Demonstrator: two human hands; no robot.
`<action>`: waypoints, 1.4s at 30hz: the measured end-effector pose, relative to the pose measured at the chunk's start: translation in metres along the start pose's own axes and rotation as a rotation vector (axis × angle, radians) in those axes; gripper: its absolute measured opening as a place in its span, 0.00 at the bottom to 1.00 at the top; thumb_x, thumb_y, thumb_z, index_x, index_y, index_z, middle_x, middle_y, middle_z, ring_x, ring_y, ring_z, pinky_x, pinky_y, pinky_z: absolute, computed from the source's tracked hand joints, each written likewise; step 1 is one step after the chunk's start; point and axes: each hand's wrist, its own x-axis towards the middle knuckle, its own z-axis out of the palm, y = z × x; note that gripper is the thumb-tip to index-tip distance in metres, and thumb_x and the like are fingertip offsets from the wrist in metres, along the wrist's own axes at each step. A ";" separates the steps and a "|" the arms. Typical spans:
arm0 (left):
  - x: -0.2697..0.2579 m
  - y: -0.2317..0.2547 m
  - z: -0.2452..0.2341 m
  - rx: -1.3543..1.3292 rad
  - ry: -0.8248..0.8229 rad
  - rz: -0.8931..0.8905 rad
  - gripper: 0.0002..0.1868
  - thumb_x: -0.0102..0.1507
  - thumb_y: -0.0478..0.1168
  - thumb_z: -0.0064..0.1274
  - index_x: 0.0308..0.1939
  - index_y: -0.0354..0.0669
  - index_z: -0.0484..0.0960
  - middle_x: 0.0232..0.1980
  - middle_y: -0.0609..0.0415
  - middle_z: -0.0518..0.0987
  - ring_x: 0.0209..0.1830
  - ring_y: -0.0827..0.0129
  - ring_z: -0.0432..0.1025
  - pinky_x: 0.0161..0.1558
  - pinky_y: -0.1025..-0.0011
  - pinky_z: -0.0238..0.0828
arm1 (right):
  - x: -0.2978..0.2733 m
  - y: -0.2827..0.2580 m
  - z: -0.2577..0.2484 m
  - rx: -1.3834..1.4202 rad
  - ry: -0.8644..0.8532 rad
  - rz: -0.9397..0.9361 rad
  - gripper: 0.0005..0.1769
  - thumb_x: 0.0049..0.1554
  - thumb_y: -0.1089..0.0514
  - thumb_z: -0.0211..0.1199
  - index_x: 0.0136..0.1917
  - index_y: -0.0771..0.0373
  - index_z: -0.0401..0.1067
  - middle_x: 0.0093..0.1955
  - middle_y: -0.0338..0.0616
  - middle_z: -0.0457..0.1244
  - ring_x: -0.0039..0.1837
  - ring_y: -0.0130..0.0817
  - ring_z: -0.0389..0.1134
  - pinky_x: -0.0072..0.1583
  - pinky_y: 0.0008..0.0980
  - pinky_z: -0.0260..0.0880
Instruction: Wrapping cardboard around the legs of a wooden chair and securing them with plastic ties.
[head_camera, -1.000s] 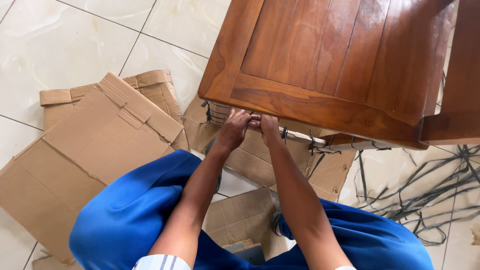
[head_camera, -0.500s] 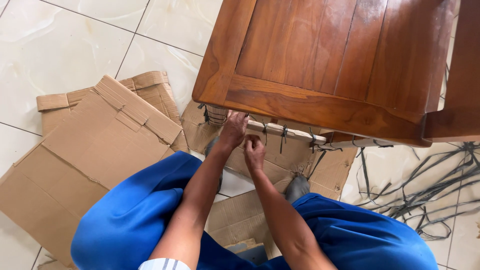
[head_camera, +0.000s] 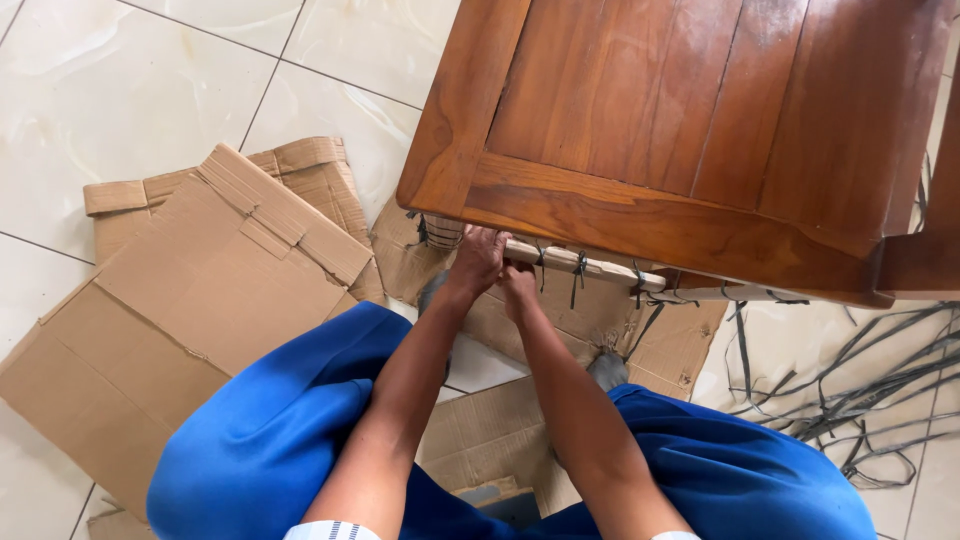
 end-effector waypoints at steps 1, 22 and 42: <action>0.002 0.000 0.000 -0.018 0.006 -0.003 0.09 0.70 0.41 0.48 0.51 0.44 0.82 0.47 0.43 0.82 0.56 0.45 0.74 0.68 0.47 0.61 | 0.014 0.020 -0.009 -0.146 0.059 -0.116 0.23 0.56 0.57 0.65 0.60 0.77 0.74 0.54 0.71 0.67 0.55 0.58 0.71 0.56 0.57 0.70; 0.005 0.067 -0.054 -0.270 0.026 -0.220 0.07 0.69 0.45 0.54 0.38 0.51 0.79 0.36 0.52 0.84 0.48 0.48 0.79 0.76 0.44 0.46 | -0.185 -0.075 0.017 -0.800 0.067 -0.487 0.10 0.68 0.50 0.47 0.54 0.50 0.69 0.49 0.53 0.70 0.56 0.62 0.70 0.56 0.59 0.69; -0.003 0.068 -0.069 -0.312 -0.110 -0.236 0.03 0.65 0.46 0.61 0.41 0.58 0.85 0.41 0.60 0.86 0.51 0.65 0.80 0.80 0.50 0.36 | -0.224 -0.131 0.012 -0.747 0.253 -0.952 0.07 0.61 0.49 0.67 0.42 0.49 0.75 0.34 0.42 0.66 0.42 0.43 0.72 0.45 0.40 0.71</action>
